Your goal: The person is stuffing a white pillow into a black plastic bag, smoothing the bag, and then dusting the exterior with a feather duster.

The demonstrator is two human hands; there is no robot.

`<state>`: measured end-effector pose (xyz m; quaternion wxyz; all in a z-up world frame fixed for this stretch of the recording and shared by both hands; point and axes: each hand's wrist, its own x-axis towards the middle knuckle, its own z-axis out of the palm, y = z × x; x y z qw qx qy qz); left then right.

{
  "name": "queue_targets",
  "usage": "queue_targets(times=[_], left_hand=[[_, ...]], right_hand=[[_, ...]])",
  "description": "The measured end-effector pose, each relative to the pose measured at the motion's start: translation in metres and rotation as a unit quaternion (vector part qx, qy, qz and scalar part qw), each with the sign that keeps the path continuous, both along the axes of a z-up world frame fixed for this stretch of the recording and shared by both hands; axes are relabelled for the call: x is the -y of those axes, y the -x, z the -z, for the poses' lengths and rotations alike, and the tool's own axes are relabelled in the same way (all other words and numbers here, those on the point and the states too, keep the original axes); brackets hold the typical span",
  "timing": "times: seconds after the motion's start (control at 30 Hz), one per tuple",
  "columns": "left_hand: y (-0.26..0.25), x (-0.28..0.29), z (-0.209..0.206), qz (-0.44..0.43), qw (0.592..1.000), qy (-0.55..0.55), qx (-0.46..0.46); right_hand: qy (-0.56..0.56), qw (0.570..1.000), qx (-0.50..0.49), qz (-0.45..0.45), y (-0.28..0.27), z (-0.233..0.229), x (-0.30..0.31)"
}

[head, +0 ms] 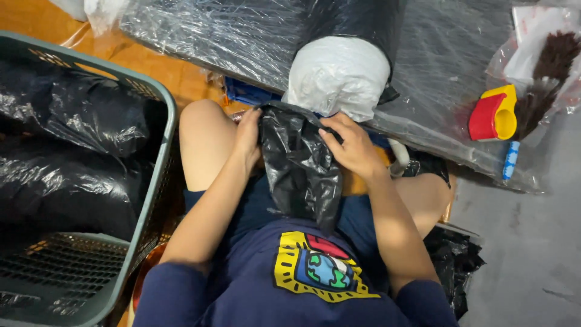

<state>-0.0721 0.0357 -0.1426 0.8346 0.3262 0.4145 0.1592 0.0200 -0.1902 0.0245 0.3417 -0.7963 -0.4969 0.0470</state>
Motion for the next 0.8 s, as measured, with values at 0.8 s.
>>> queue_targets(times=[0.8], left_hand=[[-0.065,0.026,-0.053,0.052,0.95,-0.293,0.098]], right_hand=[[-0.109,0.959,0.104,0.239,-0.061,-0.007,0.04]])
